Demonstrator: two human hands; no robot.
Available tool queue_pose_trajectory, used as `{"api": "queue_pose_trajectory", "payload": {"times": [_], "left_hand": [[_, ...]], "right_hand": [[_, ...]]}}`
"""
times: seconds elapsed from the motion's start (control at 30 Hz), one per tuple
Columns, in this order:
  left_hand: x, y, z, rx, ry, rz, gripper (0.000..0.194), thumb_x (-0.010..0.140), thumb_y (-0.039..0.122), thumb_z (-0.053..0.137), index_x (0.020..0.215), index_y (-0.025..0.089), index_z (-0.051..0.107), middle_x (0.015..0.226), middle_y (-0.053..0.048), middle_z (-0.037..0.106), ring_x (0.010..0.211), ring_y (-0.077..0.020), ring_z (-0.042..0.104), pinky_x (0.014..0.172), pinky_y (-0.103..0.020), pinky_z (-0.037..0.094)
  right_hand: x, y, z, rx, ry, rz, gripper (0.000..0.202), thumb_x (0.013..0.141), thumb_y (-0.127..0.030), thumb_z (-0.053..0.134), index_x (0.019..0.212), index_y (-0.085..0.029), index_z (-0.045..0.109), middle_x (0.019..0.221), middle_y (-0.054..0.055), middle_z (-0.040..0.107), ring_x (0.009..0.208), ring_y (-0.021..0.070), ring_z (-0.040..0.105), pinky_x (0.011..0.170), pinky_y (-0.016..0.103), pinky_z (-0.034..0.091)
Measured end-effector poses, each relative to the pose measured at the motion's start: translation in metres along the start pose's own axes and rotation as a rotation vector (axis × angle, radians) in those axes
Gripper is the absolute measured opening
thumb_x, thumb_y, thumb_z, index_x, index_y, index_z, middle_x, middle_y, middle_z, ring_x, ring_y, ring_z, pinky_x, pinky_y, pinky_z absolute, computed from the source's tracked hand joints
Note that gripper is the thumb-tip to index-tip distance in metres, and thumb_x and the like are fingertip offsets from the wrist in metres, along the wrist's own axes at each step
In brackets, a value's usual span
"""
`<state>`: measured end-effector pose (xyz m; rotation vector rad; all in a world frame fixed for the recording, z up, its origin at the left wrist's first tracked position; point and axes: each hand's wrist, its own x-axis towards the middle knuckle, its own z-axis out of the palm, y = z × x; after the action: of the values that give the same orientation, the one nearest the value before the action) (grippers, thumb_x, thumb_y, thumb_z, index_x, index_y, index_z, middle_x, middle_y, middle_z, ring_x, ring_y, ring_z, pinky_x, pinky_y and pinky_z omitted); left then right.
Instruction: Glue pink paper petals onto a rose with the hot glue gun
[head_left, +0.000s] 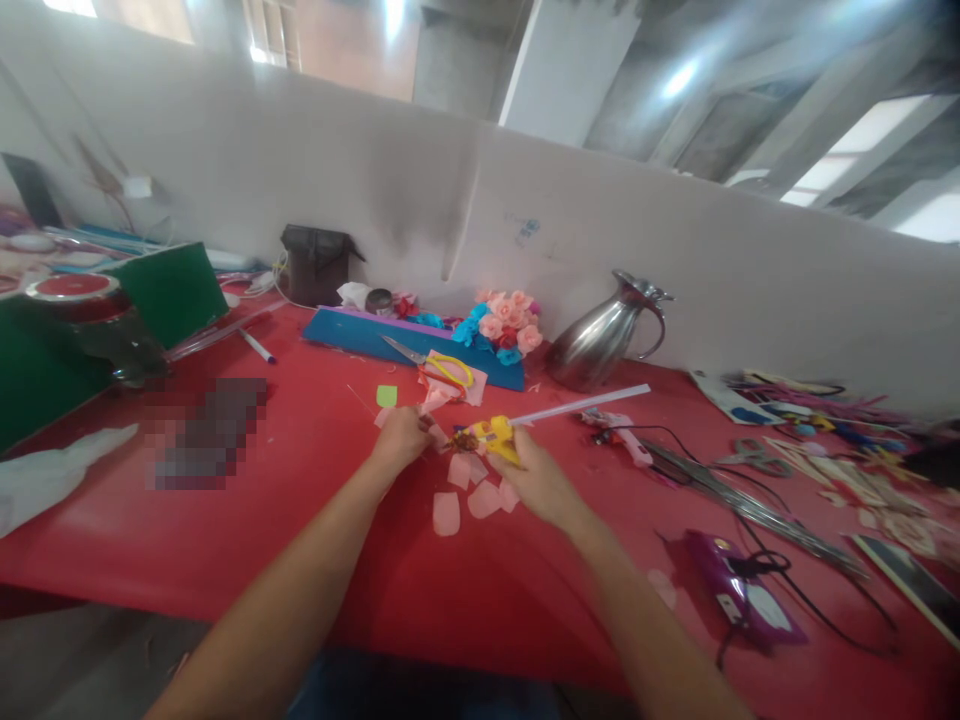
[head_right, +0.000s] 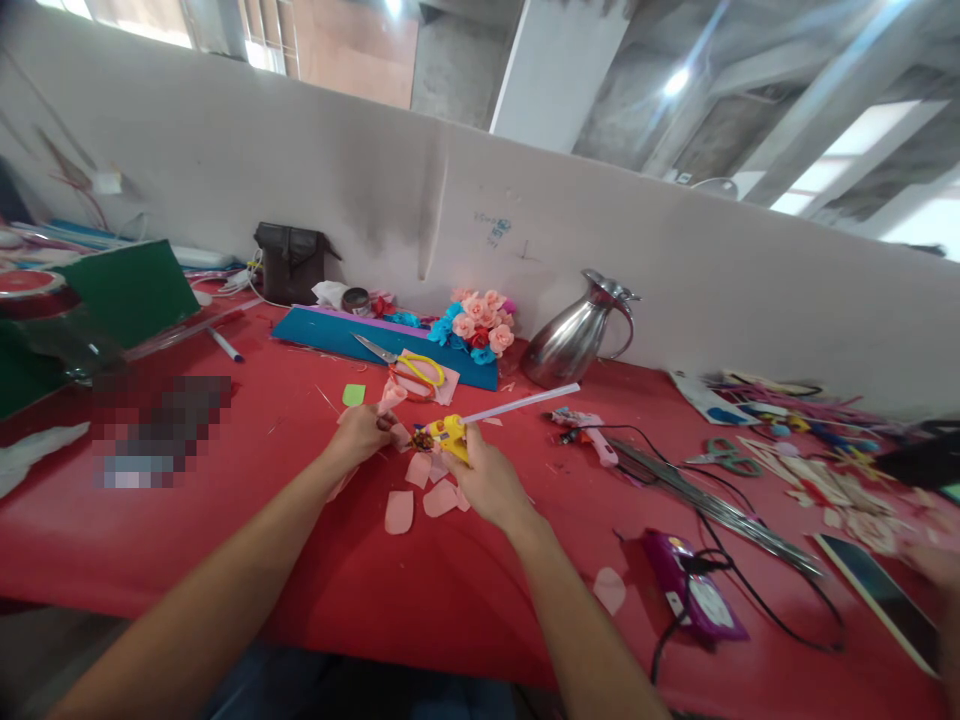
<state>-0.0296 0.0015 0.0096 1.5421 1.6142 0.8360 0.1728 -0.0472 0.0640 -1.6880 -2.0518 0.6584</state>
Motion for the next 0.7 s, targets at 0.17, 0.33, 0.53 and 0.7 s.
{"api": "queue_pose_trajectory", "payload": {"times": [0.17,0.33,0.53,0.7], "left_hand": [[-0.002,0.002,-0.001,0.014,0.001,0.001,0.012,0.059,0.011,0.063,0.071,0.013,0.064,0.064,-0.005,0.067,0.058,-0.0144,0.06,0.051,-0.021,0.039],[-0.003,0.005,-0.002,-0.004,-0.022,0.016,0.01,0.059,0.011,0.064,0.069,0.014,0.064,0.064,-0.005,0.068,0.059,-0.0146,0.061,0.049,-0.02,0.038],[-0.001,0.001,-0.001,0.004,0.001,0.039,0.013,0.058,0.011,0.065,0.071,0.014,0.064,0.067,-0.006,0.069,0.062,-0.0155,0.062,0.052,-0.021,0.04],[0.001,-0.003,0.001,-0.002,-0.005,0.037,0.014,0.059,0.009,0.063,0.071,0.014,0.065,0.067,-0.007,0.069,0.063,-0.0163,0.062,0.055,-0.022,0.041]], "right_hand": [[0.002,-0.001,-0.002,0.025,-0.017,0.039,0.036,0.083,-0.039,0.049,0.114,-0.022,0.044,0.107,0.009,0.064,0.097,0.0259,0.059,0.077,0.034,0.044],[0.003,0.001,-0.002,0.004,-0.023,0.048,0.037,0.083,-0.042,0.047,0.114,-0.021,0.043,0.108,0.01,0.063,0.097,0.0262,0.059,0.075,0.033,0.043],[-0.001,0.001,-0.001,-0.104,0.042,0.054,0.035,0.082,-0.041,0.049,0.109,-0.019,0.049,0.094,0.01,0.067,0.085,0.0265,0.063,0.065,0.028,0.041],[-0.001,0.01,-0.004,0.012,0.1,0.043,0.031,0.076,-0.04,0.058,0.101,-0.021,0.055,0.085,0.007,0.068,0.078,0.0232,0.063,0.061,0.025,0.04]]}}
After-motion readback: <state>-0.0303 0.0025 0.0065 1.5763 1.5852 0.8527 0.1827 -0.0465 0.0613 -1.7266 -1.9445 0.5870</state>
